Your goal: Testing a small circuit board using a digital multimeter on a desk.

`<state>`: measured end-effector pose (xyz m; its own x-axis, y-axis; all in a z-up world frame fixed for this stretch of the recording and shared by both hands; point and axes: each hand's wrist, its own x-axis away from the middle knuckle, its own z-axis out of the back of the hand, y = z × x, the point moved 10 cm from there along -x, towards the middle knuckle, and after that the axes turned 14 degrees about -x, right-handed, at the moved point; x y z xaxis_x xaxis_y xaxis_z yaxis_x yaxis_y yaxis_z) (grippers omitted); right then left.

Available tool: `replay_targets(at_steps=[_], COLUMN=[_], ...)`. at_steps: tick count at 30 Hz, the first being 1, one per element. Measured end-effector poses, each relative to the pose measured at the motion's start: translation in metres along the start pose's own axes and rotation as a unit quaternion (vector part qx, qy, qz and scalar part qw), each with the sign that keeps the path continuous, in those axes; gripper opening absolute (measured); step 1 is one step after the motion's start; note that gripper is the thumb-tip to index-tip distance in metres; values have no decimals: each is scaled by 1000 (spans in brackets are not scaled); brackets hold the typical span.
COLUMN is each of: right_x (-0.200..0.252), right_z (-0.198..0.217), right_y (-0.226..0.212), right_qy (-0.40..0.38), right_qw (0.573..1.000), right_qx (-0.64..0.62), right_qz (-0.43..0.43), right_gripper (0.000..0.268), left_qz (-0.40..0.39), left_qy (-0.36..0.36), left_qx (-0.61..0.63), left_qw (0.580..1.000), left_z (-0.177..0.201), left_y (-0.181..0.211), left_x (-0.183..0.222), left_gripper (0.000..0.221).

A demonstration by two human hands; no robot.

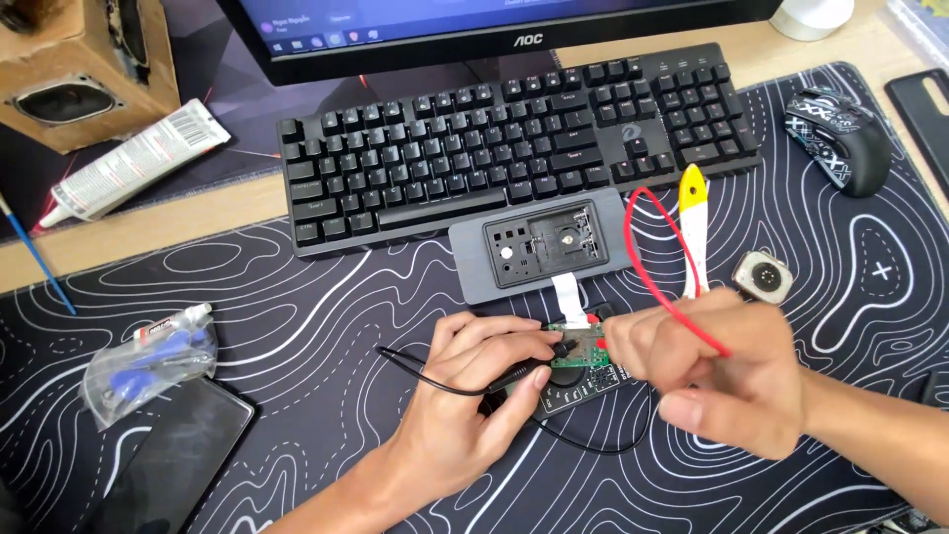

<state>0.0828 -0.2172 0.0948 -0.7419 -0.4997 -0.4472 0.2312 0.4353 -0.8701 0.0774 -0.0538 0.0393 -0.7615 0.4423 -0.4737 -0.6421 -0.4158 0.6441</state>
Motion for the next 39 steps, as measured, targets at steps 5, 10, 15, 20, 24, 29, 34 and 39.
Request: replay_targets(at_steps=[5, 10, 15, 20, 24, 29, 34, 39], right_x=[7, 11, 6, 2, 15, 17, 23, 33], right_z=[-4, 10, 14, 14, 18, 21, 34, 39], right_y=[16, 15, 19, 11, 14, 15, 25, 27], right_qy=[-86, -86, -99, -91, -100, -120, -77, -59], right_qw=[972, 913, 932, 945, 952, 950, 954, 957], right_qx=[220, 396, 349, 315, 289, 287, 289, 285], right_qz=[10, 51, -1, -7, -30, -32, -34, -13], right_gripper=[24, 25, 12, 11, 13, 18, 22, 22], left_qz=[13, 21, 24, 23, 23, 22, 3, -14], left_qy=[-4, -9, -16, -14, -15, -16, -25, -27], left_qx=[-7, -4, 2, 1, -1, -9, -4, -33], left_qw=[1000, 1000, 1000, 1000, 1000, 1000, 1000, 999], left_z=[0, 1, 0, 0, 0, -1, -1, 1], left_y=[-2, -4, -5, -4, -5, -7, -2, -1], left_x=[0, -1, 0, 0, 1, 3, -2, -8], left_gripper=[11, 12, 10, 9, 10, 10, 12, 13])
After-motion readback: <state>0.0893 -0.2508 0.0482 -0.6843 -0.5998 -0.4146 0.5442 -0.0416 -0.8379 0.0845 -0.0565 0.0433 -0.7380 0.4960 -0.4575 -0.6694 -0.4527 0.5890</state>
